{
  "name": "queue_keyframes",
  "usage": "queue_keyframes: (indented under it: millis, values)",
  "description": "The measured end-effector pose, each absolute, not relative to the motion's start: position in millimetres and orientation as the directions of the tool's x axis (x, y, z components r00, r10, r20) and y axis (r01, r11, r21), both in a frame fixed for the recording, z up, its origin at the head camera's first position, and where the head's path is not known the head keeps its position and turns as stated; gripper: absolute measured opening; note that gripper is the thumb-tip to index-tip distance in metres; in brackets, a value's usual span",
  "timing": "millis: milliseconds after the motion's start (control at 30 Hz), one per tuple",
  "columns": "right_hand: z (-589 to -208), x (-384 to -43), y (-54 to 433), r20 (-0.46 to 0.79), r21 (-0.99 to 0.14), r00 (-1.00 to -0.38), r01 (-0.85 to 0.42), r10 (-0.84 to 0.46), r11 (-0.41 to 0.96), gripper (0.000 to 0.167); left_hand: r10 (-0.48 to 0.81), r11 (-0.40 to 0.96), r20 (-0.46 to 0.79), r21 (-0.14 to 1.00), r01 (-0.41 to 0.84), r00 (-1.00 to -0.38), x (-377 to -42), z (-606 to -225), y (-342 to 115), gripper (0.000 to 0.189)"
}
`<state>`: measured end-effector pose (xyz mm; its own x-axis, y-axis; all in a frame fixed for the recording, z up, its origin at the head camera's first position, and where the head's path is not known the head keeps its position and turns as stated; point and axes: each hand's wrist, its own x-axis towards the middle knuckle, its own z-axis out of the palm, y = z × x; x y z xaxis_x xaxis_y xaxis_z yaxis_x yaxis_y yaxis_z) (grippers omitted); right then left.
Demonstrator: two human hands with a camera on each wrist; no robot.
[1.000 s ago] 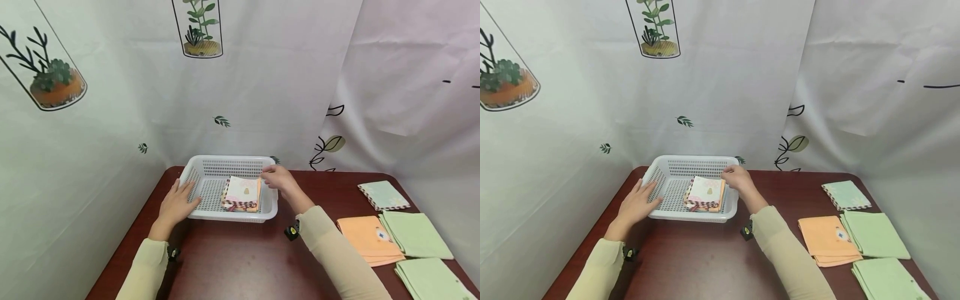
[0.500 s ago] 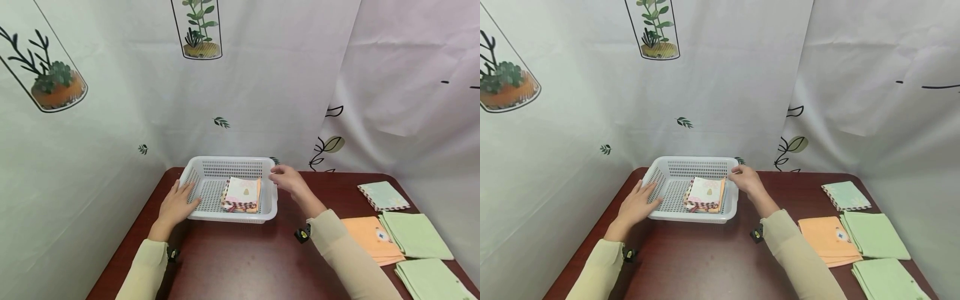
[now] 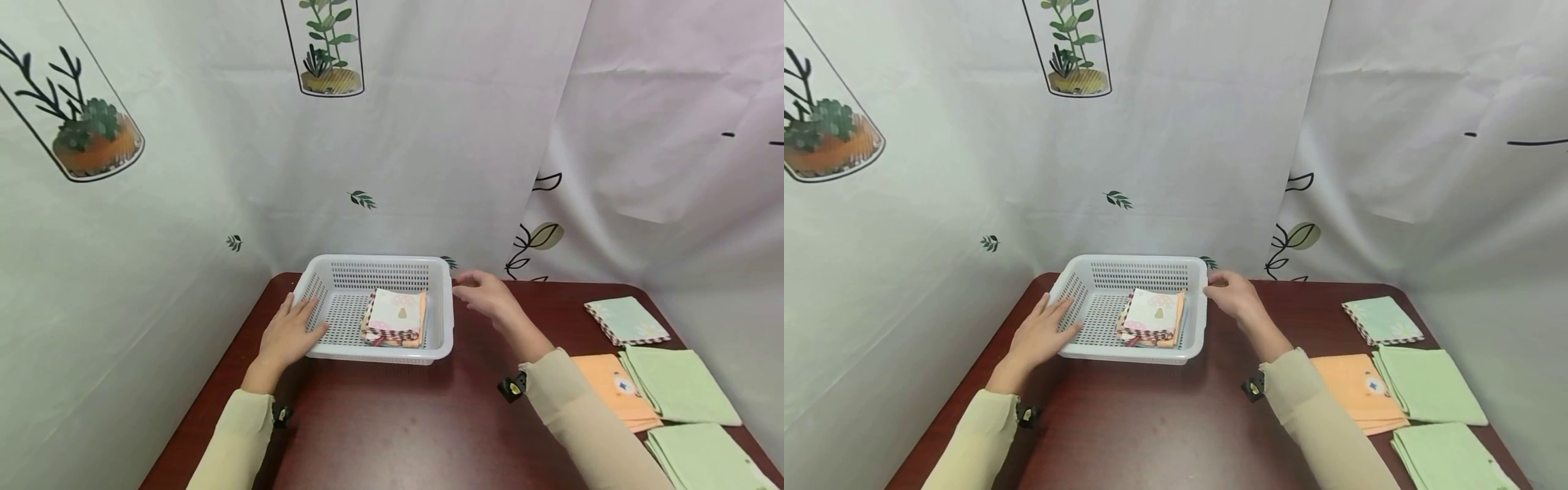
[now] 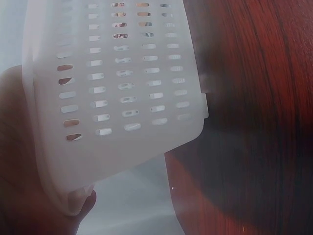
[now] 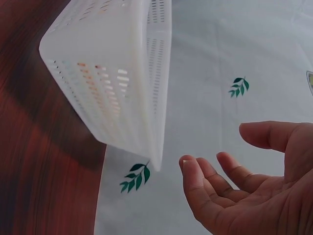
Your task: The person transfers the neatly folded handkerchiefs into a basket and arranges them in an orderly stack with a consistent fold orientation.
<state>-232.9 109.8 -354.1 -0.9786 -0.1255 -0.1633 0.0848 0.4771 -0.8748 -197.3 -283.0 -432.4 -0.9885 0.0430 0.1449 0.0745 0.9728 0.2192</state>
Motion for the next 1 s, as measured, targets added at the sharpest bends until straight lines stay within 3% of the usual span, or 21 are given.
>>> queue_keyframes:
  millis: [1000]
  values:
    - [-364,-209,183,-0.159,-0.858,-0.978,0.068,-0.138,0.509,0.053,0.062,0.971,0.162,0.218,0.097,-0.985,-198,-435,-285,0.073]
